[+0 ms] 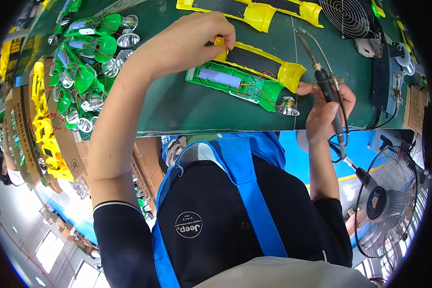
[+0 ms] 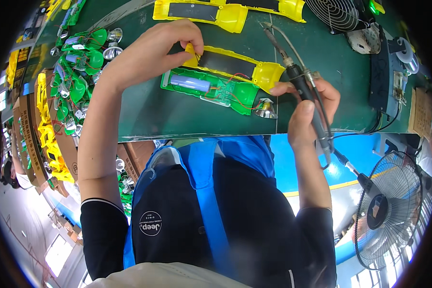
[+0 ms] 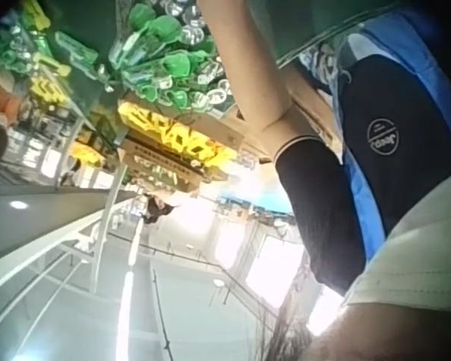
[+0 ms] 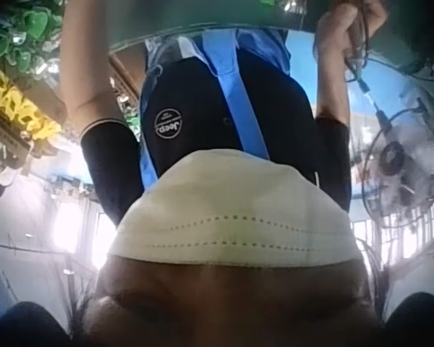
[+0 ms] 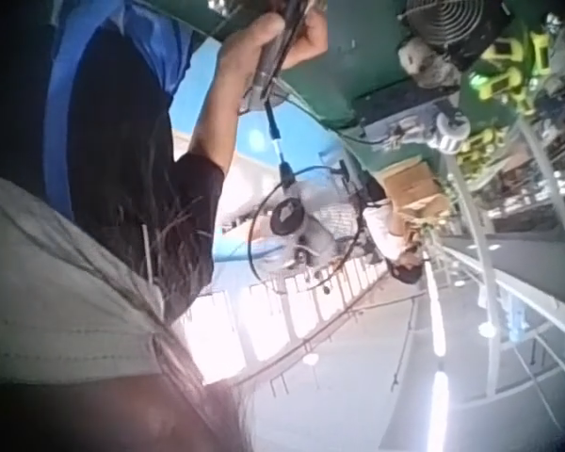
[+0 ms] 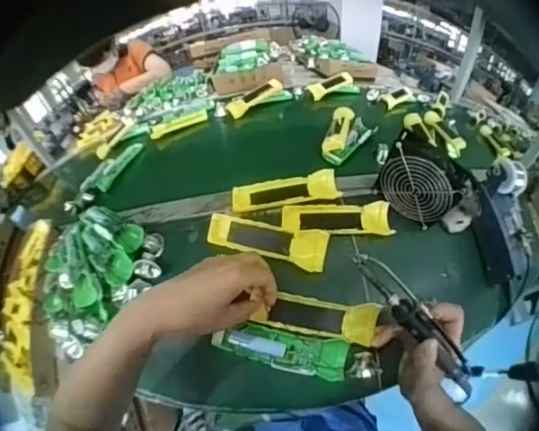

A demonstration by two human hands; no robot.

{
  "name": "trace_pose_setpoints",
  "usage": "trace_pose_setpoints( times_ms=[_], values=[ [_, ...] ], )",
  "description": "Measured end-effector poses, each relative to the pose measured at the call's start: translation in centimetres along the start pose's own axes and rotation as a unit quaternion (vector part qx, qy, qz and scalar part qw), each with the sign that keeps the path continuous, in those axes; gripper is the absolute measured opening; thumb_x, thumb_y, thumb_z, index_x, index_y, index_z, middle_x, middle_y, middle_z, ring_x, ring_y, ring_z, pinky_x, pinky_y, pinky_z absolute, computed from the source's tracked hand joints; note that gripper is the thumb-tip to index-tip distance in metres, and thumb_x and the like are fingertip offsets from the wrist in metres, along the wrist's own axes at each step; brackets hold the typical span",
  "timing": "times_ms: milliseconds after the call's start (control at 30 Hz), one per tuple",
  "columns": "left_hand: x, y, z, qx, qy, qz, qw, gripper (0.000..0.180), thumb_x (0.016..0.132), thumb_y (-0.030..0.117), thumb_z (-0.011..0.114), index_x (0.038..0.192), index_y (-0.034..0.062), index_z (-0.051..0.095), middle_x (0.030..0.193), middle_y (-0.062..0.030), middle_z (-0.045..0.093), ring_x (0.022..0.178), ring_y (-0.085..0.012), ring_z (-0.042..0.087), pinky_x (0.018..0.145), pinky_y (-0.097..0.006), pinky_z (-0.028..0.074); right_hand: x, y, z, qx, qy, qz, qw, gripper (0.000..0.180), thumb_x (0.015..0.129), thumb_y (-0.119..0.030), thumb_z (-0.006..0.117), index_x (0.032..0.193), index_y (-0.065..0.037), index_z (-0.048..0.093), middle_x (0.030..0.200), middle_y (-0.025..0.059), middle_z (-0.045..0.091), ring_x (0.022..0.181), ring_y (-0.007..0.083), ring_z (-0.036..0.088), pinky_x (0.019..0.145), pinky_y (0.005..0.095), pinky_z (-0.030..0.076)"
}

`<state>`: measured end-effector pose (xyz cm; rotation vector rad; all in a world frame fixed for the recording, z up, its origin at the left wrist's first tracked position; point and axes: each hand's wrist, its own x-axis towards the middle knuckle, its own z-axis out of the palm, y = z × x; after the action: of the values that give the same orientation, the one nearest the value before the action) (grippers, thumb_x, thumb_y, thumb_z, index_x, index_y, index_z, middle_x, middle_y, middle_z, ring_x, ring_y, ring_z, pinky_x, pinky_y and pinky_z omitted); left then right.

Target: Assemble solar-powered flashlights by soldering components and fitting them into the casing.

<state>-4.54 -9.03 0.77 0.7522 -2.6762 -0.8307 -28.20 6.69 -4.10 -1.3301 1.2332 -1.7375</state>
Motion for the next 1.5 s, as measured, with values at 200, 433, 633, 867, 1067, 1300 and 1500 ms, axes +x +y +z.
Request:
trace_pose_setpoints(
  times_ms=[200, 433, 633, 867, 1067, 1300, 1500],
  values=[
    [2.3, 1.9, 0.6, 0.036, -0.001, -0.064, 0.997, 0.018, 0.072, 0.02, 0.065, 0.084, 0.0064, 0.06, 0.08, -0.01, 0.062, 0.079, -0.0282, 0.06, 0.07, -0.037, 0.045, 5.0, -0.1, -0.3, -0.05, -0.05, -0.066, 0.995, 0.039, 0.092, -0.031, 0.048, 0.115, -0.003, 0.032, 0.093, 0.0182, 0.059, 0.076, 0.028, 0.063, 0.077, 0.0404, 0.049],
    [-2.3, 3.7, 0.1, 0.248, 0.118, 0.13, 0.953, 0.037, 0.062, 0.023, 0.071, 0.091, 0.0086, 0.052, 0.103, -0.0087, 0.052, 0.1, -0.0252, 0.049, 0.086, -0.041, 0.039, 8.4, 1.4, 2.2, -0.048, -0.171, -0.041, 0.983, 0.031, 0.087, -0.004, 0.052, 0.115, -0.003, 0.038, 0.1, 0.0158, 0.058, 0.09, 0.0268, 0.063, 0.084, 0.0354, 0.048],
    [-8.3, 3.8, 2.5, 0.155, 0.067, 0.029, 0.985, 0.038, 0.065, 0.015, 0.069, 0.098, 0.0074, 0.051, 0.106, -0.0109, 0.052, 0.102, -0.031, 0.049, 0.087, -0.04, 0.04, 10.2, 4.5, 4.6, -0.189, -0.239, -0.094, 0.948, 0.043, 0.075, 0.006, 0.065, 0.111, -0.005, 0.044, 0.099, 0.0119, 0.058, 0.089, 0.0181, 0.06, 0.08, 0.031, 0.05],
    [-8.9, 3.1, -0.7, 0.051, 0.278, -0.163, 0.945, 0.043, 0.066, 0.006, 0.071, 0.099, 0.0045, 0.044, 0.093, -0.0119, 0.054, 0.086, -0.0318, 0.054, 0.073, -0.039, 0.044, 5.9, 2.9, -2.1, -0.109, -0.113, -0.082, 0.984, 0.034, 0.089, -0.013, 0.052, 0.117, -0.005, 0.034, 0.099, 0.0191, 0.055, 0.074, 0.0245, 0.064, 0.071, 0.0324, 0.049],
    [5.5, -8.6, -4.6, 0.043, 0.396, -0.257, 0.881, 0.045, 0.071, 0.014, 0.072, 0.1, 0.0062, 0.038, 0.086, -0.015, 0.059, 0.081, -0.0351, 0.058, 0.07, -0.041, 0.047, 6.2, 2.7, 1.8, 0.005, -0.122, -0.077, 0.99, 0.034, 0.089, -0.017, 0.051, 0.116, -0.004, 0.033, 0.101, 0.0188, 0.054, 0.082, 0.0288, 0.064, 0.079, 0.0403, 0.048],
    [10.1, -16.5, -8.4, 0.171, 0.362, -0.325, 0.857, 0.051, 0.079, 0.045, 0.061, 0.112, 0.0077, 0.049, 0.106, -0.0156, 0.057, 0.102, -0.0326, 0.053, 0.084, -0.047, 0.042, 6.3, 3.6, 1.4, -0.058, -0.217, -0.125, 0.967, 0.035, 0.089, -0.02, 0.054, 0.114, -0.005, 0.036, 0.092, 0.0174, 0.058, 0.084, 0.0266, 0.059, 0.078, 0.038, 0.048],
    [0.2, -26.0, -15.7, 0.543, 0.166, -0.478, 0.67, 0.059, 0.084, 0.044, 0.052, 0.128, 0.0059, 0.041, 0.136, -0.0167, 0.034, 0.13, -0.0299, 0.026, 0.103, -0.059, 0.014, 5.8, 3.3, 1.0, 0.003, -0.155, -0.032, 0.987, 0.037, 0.087, -0.029, 0.057, 0.11, -0.007, 0.038, 0.086, 0.0159, 0.061, 0.08, 0.0236, 0.056, 0.076, 0.0384, 0.045]
  ],
)
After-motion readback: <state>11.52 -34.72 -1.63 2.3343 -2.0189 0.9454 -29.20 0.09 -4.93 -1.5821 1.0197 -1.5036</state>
